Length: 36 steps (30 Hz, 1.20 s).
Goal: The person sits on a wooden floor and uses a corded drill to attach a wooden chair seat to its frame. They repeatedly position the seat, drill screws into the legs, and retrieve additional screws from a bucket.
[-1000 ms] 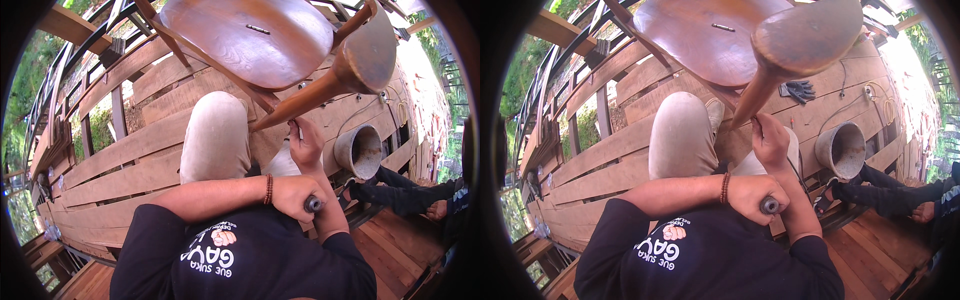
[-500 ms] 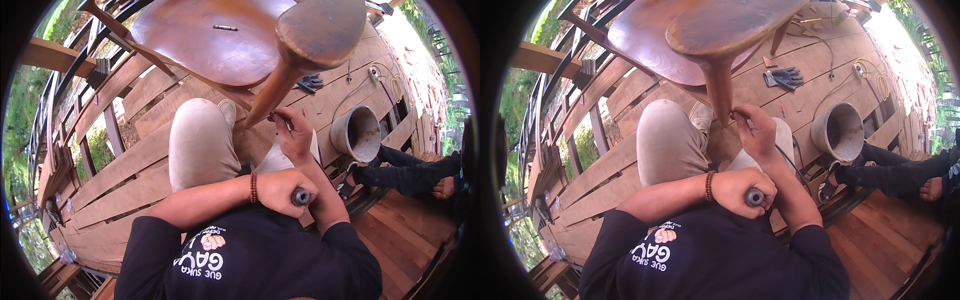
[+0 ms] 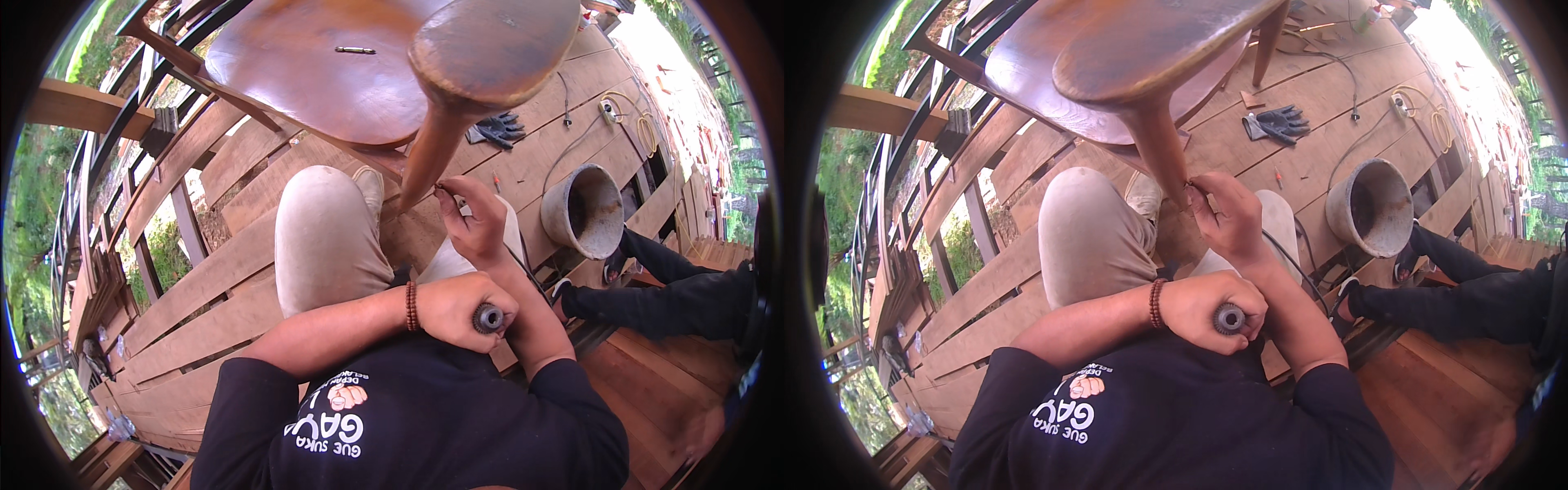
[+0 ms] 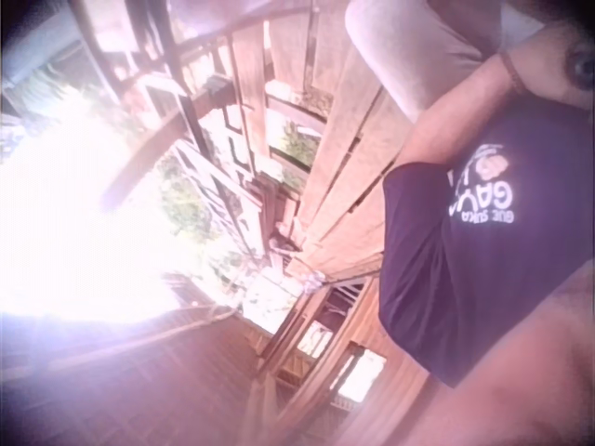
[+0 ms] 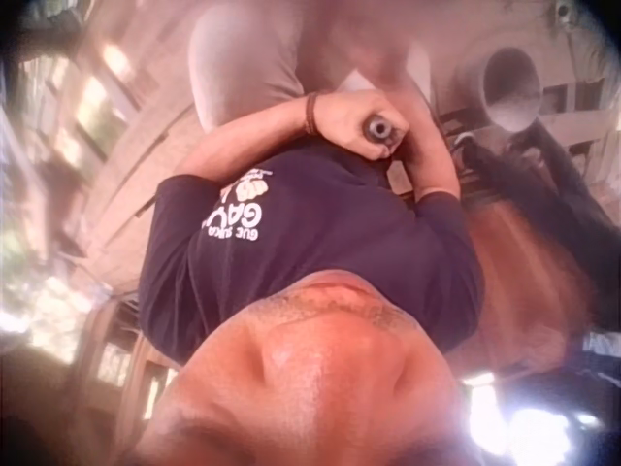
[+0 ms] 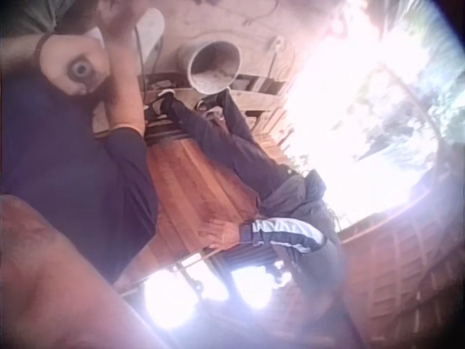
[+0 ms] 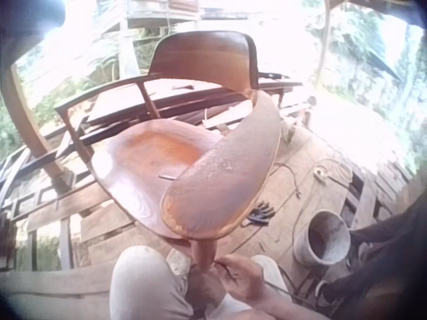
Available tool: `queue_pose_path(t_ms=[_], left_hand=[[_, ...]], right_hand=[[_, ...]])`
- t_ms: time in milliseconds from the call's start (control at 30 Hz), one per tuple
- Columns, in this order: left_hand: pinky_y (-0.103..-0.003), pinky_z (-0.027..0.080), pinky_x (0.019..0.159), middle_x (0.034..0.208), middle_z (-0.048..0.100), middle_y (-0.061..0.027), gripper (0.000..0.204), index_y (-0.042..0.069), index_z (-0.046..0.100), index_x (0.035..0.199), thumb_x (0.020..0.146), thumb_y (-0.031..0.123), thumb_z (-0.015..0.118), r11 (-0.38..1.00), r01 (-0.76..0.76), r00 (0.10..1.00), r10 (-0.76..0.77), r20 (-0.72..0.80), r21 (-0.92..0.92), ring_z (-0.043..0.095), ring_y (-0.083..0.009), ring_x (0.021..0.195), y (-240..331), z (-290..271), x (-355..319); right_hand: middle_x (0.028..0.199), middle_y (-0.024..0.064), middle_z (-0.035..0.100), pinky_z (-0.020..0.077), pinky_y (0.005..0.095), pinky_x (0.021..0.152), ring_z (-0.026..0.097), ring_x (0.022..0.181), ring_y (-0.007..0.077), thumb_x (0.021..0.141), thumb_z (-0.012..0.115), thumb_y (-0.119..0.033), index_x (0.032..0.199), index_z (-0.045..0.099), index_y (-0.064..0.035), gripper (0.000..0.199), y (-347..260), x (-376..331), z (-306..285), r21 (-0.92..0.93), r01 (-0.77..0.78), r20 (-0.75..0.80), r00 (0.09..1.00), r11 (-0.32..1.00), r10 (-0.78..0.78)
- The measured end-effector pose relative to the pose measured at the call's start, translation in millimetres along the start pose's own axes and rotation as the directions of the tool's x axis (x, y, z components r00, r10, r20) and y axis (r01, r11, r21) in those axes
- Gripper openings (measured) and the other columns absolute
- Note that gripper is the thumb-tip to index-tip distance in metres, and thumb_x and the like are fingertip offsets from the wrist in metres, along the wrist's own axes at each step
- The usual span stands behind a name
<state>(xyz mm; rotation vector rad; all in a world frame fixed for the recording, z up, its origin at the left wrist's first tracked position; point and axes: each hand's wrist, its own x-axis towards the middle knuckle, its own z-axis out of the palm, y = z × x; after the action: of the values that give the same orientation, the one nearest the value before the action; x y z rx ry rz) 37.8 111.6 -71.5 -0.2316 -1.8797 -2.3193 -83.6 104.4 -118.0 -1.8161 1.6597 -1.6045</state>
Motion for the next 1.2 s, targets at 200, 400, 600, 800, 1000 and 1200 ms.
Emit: queue_pose_path(t_ms=[200, 400, 600, 800, 1000, 1200], left_hand=[[-0.036, 0.05, 0.073, 0.077, 0.066, -0.0057, 0.011, 0.005, 0.059, 0.074, 0.075, 0.006, 0.07, 0.999, 0.034, 0.998, -0.035, 0.059, 0.017, 0.064, -0.024, 0.075, 8.5, -4.4, 3.5], [-0.045, 0.048, 0.097, 0.076, 0.066, -0.0037, 0.014, 0.009, 0.058, 0.071, 0.077, 0.005, 0.07, 0.999, 0.002, 0.998, -0.005, 0.06, 0.042, 0.068, -0.0251, 0.082, 16.8, -12.8, 2.1], [-0.047, 0.046, 0.099, 0.065, 0.062, -0.0018, 0.017, 0.011, 0.056, 0.064, 0.073, 0.005, 0.069, 0.999, 0.021, 0.999, -0.02, 0.028, -0.044, 0.069, -0.0241, 0.077, 15.2, -13.1, 3.6], [-0.049, 0.043, 0.102, 0.058, 0.062, -0.0019, 0.022, 0.013, 0.053, 0.06, 0.073, 0.01, 0.071, 0.973, 0.117, 0.987, -0.137, -0.089, -0.201, 0.067, -0.0228, 0.071, 12.4, -20.0, -10.9], [-0.051, 0.045, 0.099, 0.056, 0.062, -0.004, 0.021, 0.012, 0.052, 0.059, 0.068, 0.01, 0.072, 0.939, 0.128, 0.961, -0.197, -0.196, -0.319, 0.067, -0.0256, 0.069, 3.3, -28.9, -23.5], [-0.05, 0.044, 0.098, 0.053, 0.061, -0.0044, 0.023, 0.013, 0.05, 0.059, 0.067, 0.011, 0.071, 0.9, 0.168, 0.916, -0.293, -0.273, -0.403, 0.065, -0.0247, 0.063, -3.4, -31.9, -23.5]], right_hand=[[0.087, 0.0122, 0.071, 0.0531, 0.0297, 0.07, 0.069, 0.076, 0.0218, 0.087, 0.071, 0.0, 0.096, 0.067, 0.0002, 0.009, 4.0, -9.4, -13.4, 0.067, -0.116, -0.025, 0.993, 0.991, 0.118], [0.082, 0.0103, 0.07, 0.053, 0.0294, 0.068, 0.069, 0.073, 0.0192, 0.084, 0.073, -0.002, 0.092, 0.067, -0.0017, 0.009, 11.3, -8.1, -67.5, -0.09, -0.128, -0.141, 0.983, 0.988, 0.114], [0.084, 0.0132, 0.072, 0.0558, 0.0348, 0.069, 0.072, 0.075, 0.0237, 0.086, 0.071, -0.016, 0.092, 0.07, -0.0023, 0.015, 139.3, -84.5, -194.8, -0.199, -0.775, -0.657, 0.56, 0.6, 0.504], [0.101, 0.0105, 0.071, 0.0386, 0.0491, 0.109, 0.063, 0.109, 0.0284, 0.08, 0.074, -0.021, 0.095, 0.071, -0.0072, 0.02, 197.2, -176.6, -222.9, -0.835, -0.531, -0.352, 0.717, 0.143, 0.602], [0.086, 0.0116, 0.068, 0.0403, 0.0512, 0.103, 0.063, 0.094, 0.0315, 0.069, 0.067, -0.007, 0.083, 0.067, -0.0066, 0.014, 204.0, -205.2, -187.8, -0.784, -0.498, -0.309, 0.83, 0.37, 0.464], [0.084, 0.0124, 0.065, 0.045, 0.045, 0.095, 0.062, 0.091, 0.0316, 0.071, 0.07, -0.01, 0.084, 0.066, -0.0051, 0.015, 136.2, -229.5, -112.9, -0.703, -0.492, -0.155, 0.811, 0.513, 0.565]])
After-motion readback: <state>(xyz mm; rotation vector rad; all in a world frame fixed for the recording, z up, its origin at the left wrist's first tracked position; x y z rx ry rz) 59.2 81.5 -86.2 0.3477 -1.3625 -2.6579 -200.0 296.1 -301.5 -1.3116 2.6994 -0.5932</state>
